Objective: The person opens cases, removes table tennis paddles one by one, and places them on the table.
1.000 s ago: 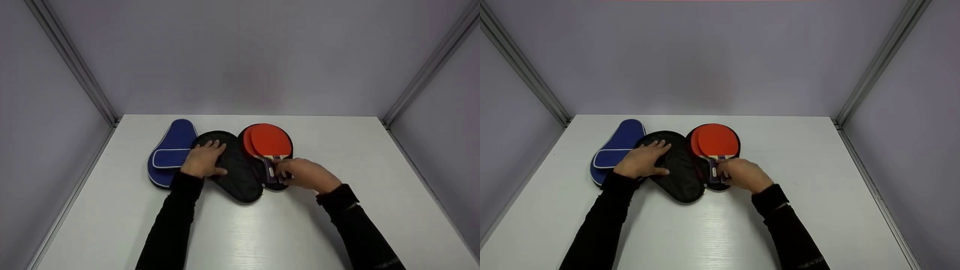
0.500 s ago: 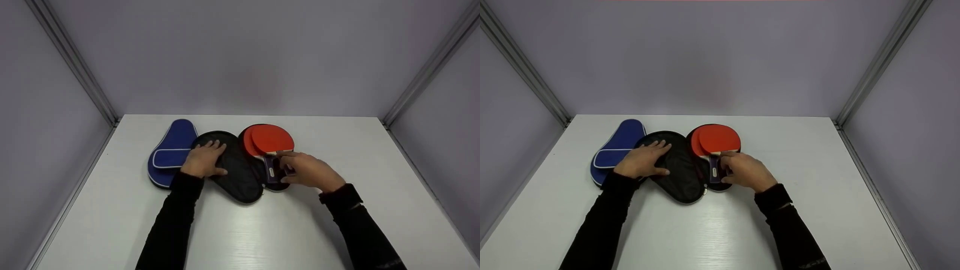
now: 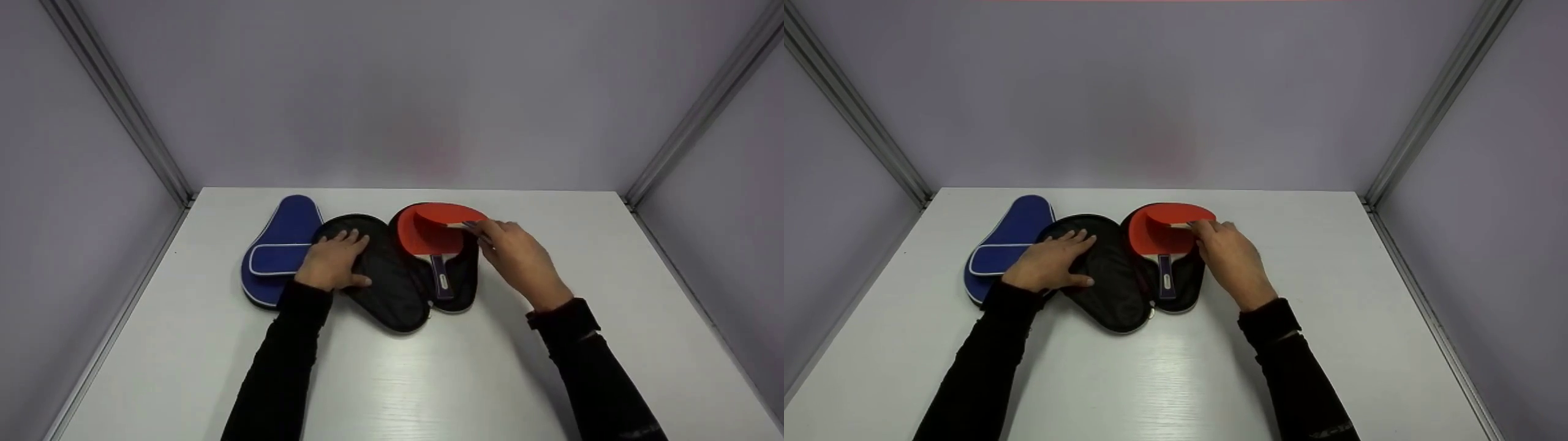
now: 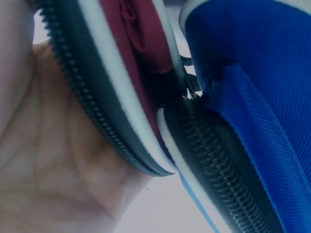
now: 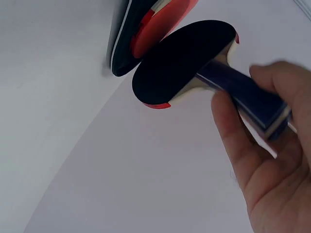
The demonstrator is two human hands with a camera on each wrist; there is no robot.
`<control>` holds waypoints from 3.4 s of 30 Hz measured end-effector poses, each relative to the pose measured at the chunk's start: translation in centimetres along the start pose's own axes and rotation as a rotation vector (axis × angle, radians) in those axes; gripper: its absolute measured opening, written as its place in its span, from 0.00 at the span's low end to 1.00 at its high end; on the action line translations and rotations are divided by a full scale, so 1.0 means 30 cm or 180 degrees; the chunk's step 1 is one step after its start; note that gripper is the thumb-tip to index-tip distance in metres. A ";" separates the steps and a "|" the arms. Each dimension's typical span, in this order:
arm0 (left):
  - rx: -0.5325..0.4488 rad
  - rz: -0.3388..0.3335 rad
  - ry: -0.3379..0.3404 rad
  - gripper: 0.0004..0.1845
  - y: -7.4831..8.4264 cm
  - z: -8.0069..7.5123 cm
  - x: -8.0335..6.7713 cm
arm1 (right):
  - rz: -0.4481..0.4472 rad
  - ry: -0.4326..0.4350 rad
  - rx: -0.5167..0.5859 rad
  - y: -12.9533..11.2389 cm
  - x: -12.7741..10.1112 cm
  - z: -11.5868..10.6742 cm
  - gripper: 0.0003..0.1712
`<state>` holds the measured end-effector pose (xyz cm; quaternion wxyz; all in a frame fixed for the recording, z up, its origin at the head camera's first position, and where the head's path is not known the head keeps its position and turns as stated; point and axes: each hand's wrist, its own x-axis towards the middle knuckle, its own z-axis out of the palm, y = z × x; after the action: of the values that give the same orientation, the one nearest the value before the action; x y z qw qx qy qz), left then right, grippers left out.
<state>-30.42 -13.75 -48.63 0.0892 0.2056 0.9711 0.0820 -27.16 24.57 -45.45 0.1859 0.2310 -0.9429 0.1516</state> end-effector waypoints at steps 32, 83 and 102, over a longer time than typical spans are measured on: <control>0.0071 -0.0001 -0.0011 0.55 0.005 0.001 0.003 | 0.0980 0.1145 0.0509 0.254 -0.025 -0.146 0.17; 0.0185 -0.0003 -0.0071 0.58 -0.042 0.053 0.055 | 0.2318 0.1256 0.0191 0.582 -0.170 -0.145 0.23; -0.0020 -0.0001 -0.0063 0.54 -0.012 0.018 0.028 | 0.2625 0.1402 0.0184 0.606 -0.193 -0.167 0.21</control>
<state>-31.19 -13.66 -49.34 0.0994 0.2061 0.9699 0.0829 -29.93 44.04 -47.11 0.2994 -0.1957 -0.8895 0.2844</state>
